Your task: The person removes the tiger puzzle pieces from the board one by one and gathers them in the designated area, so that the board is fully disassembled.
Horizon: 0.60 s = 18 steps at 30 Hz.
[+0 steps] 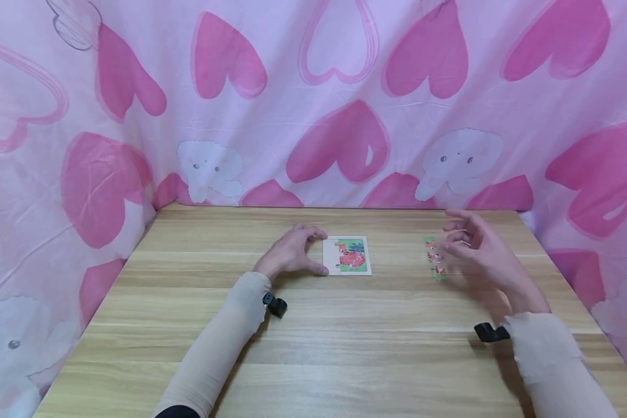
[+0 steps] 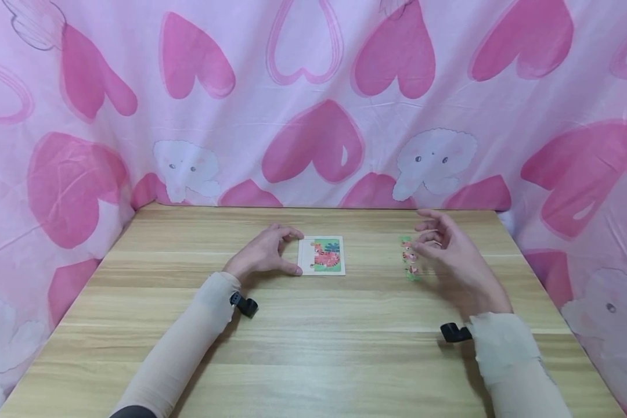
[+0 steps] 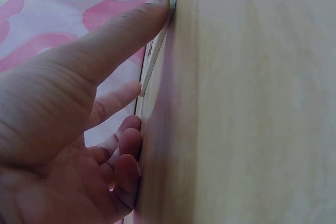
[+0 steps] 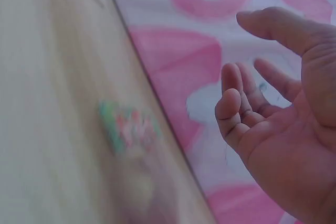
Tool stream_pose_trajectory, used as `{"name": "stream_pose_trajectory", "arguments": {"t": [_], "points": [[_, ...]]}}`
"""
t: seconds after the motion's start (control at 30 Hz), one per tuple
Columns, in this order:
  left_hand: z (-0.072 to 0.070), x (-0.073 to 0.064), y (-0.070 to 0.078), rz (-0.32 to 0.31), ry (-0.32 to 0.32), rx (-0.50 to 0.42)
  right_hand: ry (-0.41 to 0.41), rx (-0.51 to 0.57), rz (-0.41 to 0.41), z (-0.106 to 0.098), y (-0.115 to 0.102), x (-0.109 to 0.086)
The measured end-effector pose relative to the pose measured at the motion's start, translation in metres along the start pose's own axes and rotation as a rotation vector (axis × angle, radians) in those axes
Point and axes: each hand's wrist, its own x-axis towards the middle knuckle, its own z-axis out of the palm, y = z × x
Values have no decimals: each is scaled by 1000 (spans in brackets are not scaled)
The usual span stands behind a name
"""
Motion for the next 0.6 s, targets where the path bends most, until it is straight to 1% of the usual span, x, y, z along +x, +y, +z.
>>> {"name": "stream_pose_trajectory", "arguments": {"t": [0.13,0.27,0.47,0.6], "points": [[0,-1,0,-1,1,-7,-4,51,-14,12,-13,15],[-1,0,-1,0,2,-5,-41,59,-28,29,-23,31],[0,0,-1,-5,0,-6,-112,113,-85,56,-29,53],[0,-1,-1,-8,3,-11,-142,139,-90,73,-31,65]]}}
